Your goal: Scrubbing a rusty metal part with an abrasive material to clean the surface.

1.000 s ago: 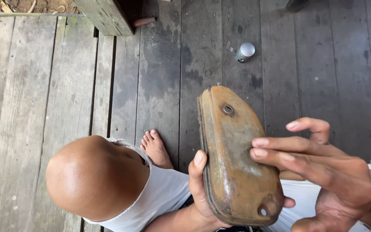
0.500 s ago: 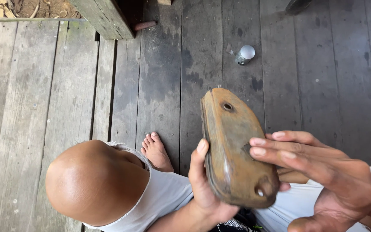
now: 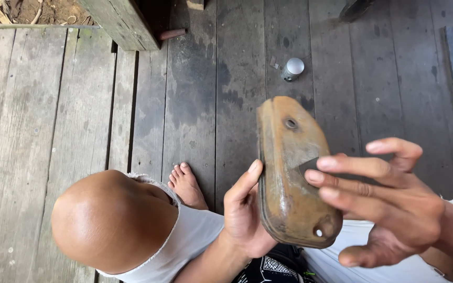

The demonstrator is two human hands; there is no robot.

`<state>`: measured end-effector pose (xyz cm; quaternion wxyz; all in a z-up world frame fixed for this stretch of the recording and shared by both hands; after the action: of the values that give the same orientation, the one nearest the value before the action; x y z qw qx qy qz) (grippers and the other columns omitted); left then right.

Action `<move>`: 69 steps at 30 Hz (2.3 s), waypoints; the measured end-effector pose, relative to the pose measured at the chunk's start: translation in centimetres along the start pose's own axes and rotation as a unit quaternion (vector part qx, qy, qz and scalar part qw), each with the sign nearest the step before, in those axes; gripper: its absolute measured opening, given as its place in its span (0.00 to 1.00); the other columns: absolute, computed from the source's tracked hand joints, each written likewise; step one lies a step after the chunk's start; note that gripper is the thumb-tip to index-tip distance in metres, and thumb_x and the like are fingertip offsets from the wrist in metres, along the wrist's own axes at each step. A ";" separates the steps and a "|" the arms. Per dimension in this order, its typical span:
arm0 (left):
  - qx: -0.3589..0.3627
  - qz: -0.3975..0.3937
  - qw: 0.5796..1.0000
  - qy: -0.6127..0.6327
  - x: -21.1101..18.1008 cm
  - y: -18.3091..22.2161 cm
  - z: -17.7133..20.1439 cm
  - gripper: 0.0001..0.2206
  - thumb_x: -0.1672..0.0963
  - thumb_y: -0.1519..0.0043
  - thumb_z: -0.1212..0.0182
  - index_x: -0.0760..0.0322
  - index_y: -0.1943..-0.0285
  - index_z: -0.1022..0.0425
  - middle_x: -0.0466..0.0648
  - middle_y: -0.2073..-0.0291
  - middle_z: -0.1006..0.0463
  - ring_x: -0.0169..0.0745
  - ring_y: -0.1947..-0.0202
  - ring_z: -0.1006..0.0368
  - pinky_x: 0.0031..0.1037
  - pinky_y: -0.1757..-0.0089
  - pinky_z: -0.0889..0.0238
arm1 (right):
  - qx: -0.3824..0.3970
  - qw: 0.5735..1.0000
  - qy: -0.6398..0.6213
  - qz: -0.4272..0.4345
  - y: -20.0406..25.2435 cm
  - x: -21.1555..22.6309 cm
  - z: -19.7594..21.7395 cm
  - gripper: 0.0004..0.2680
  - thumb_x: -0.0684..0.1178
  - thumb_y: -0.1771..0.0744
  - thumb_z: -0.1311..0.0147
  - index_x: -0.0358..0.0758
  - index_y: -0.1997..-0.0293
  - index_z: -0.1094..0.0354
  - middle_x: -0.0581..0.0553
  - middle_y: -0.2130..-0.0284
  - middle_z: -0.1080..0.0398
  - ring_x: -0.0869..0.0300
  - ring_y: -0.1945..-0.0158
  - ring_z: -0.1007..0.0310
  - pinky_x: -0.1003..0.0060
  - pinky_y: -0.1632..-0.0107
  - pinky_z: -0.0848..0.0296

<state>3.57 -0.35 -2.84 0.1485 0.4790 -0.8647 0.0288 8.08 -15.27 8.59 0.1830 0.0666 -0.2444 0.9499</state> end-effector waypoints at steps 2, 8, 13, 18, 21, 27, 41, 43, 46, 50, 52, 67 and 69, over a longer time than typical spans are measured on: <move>0.019 -0.004 1.000 -0.011 -0.3 0.0 -0.3 0.30 0.50 0.29 0.55 0.71 0.19 0.47 0.65 0.29 0.38 0.55 0.36 0.33 0.46 0.37 0.38 | 0.003 1.000 -0.028 -0.002 -0.1 0.2 0.3 0.23 0.71 0.36 0.52 0.39 0.54 0.30 0.43 0.53 0.22 0.54 0.45 0.21 0.50 0.36 0.42; 0.067 0.010 0.998 -0.003 -0.2 0.7 2.9 0.28 0.54 0.29 0.50 0.71 0.20 0.45 0.62 0.31 0.34 0.52 0.36 0.30 0.43 0.35 0.38 | 0.015 0.993 -0.120 0.000 0.8 0.5 1.0 0.19 0.69 0.36 0.48 0.45 0.56 0.27 0.49 0.57 0.18 0.56 0.48 0.15 0.54 0.39 0.25; 0.091 -0.005 0.996 -0.025 -0.1 0.5 2.3 0.30 0.56 0.31 0.47 0.71 0.19 0.47 0.63 0.30 0.35 0.52 0.35 0.31 0.42 0.35 0.37 | 0.041 0.988 -0.138 0.056 1.2 0.9 1.6 0.14 0.65 0.35 0.43 0.48 0.58 0.25 0.51 0.58 0.17 0.55 0.47 0.16 0.54 0.39 0.27; 0.117 -0.028 0.991 -0.058 -0.3 0.3 1.6 0.35 0.58 0.35 0.43 0.72 0.18 0.51 0.64 0.28 0.38 0.53 0.34 0.33 0.41 0.35 0.37 | -0.029 0.999 0.034 -0.016 1.2 2.2 1.9 0.23 0.71 0.38 0.46 0.39 0.54 0.29 0.39 0.55 0.23 0.48 0.48 0.19 0.44 0.39 0.26; 0.130 -0.041 0.988 -0.075 -0.4 0.3 1.3 0.37 0.59 0.37 0.41 0.72 0.18 0.52 0.65 0.28 0.39 0.53 0.34 0.34 0.41 0.35 0.36 | -0.005 0.999 0.040 0.008 -1.3 3.5 0.7 0.21 0.67 0.36 0.46 0.34 0.58 0.25 0.39 0.57 0.21 0.51 0.47 0.21 0.46 0.38 0.34; 0.146 -0.068 0.986 -0.030 -0.6 0.5 4.5 0.24 0.50 0.24 0.54 0.66 0.22 0.41 0.55 0.31 0.30 0.47 0.34 0.29 0.42 0.32 0.40 | 0.010 0.987 0.159 0.008 -2.2 3.5 -0.2 0.26 0.73 0.33 0.55 0.36 0.49 0.26 0.37 0.48 0.24 0.51 0.42 0.27 0.46 0.35 0.55; 0.136 -0.064 0.987 -0.049 -0.2 -0.1 1.8 0.29 0.49 0.27 0.53 0.66 0.18 0.47 0.59 0.28 0.37 0.51 0.31 0.36 0.45 0.31 0.43 | -0.001 0.981 0.192 0.006 -1.2 2.5 0.7 0.31 0.84 0.35 0.68 0.52 0.45 0.29 0.53 0.47 0.30 0.54 0.39 0.33 0.36 0.36 0.68; 0.139 -0.060 0.987 -0.052 -0.2 -0.2 2.0 0.28 0.50 0.27 0.52 0.66 0.20 0.45 0.60 0.29 0.34 0.51 0.32 0.33 0.44 0.32 0.42 | -0.002 0.981 0.195 0.005 -1.1 2.5 0.8 0.31 0.85 0.35 0.68 0.52 0.45 0.28 0.53 0.47 0.30 0.53 0.39 0.32 0.36 0.36 0.69; 0.166 -0.068 0.983 -0.042 -0.4 -0.5 1.7 0.23 0.52 0.24 0.54 0.65 0.22 0.41 0.56 0.31 0.31 0.48 0.33 0.30 0.42 0.31 0.40 | -0.010 0.973 0.229 0.004 -0.9 2.5 0.9 0.34 0.86 0.35 0.70 0.48 0.43 0.30 0.49 0.45 0.30 0.53 0.39 0.31 0.36 0.37 0.67; 0.160 -0.066 0.984 -0.045 -0.5 -0.8 0.5 0.23 0.53 0.25 0.53 0.66 0.22 0.42 0.58 0.32 0.31 0.50 0.34 0.30 0.44 0.33 0.40 | -0.023 0.980 0.200 -0.002 -1.0 2.8 1.4 0.35 0.85 0.36 0.69 0.41 0.42 0.32 0.47 0.43 0.31 0.51 0.38 0.30 0.37 0.35 0.67; 0.154 -0.056 0.986 -0.040 -0.6 -0.9 -0.1 0.23 0.53 0.26 0.52 0.67 0.23 0.41 0.58 0.33 0.30 0.51 0.35 0.30 0.44 0.34 0.39 | -0.030 0.982 0.187 -0.009 -1.0 2.8 1.8 0.35 0.84 0.36 0.68 0.40 0.43 0.32 0.46 0.44 0.30 0.50 0.38 0.28 0.37 0.34 0.68; 0.151 -0.083 0.939 -0.299 -1.2 -0.1 -10.5 0.25 0.61 0.29 0.43 0.74 0.25 0.47 0.63 0.35 0.33 0.54 0.35 0.32 0.43 0.35 0.38 | -0.131 0.977 0.170 -0.021 -1.3 1.3 4.0 0.32 0.79 0.37 0.39 0.37 0.44 0.32 0.41 0.46 0.26 0.44 0.38 0.27 0.38 0.33 0.68; 0.118 -0.070 0.937 -0.321 -1.5 -0.3 -11.5 0.24 0.61 0.31 0.44 0.77 0.27 0.45 0.65 0.36 0.33 0.55 0.38 0.32 0.44 0.38 0.37 | -0.154 0.979 0.132 -0.036 -1.9 1.0 4.6 0.28 0.76 0.38 0.40 0.38 0.47 0.28 0.43 0.49 0.24 0.42 0.37 0.28 0.42 0.30 0.71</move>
<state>7.25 2.95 7.67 -0.1933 0.5365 -0.8207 -0.0355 8.09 -15.70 13.66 0.2555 -0.0799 -0.3585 0.8943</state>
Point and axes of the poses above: each hand's wrist, its own y-axis away from the middle knuckle, its own z-axis out of the back of the hand, x = y × z, the point moved 4 cm from there along -y, towards the middle knuckle
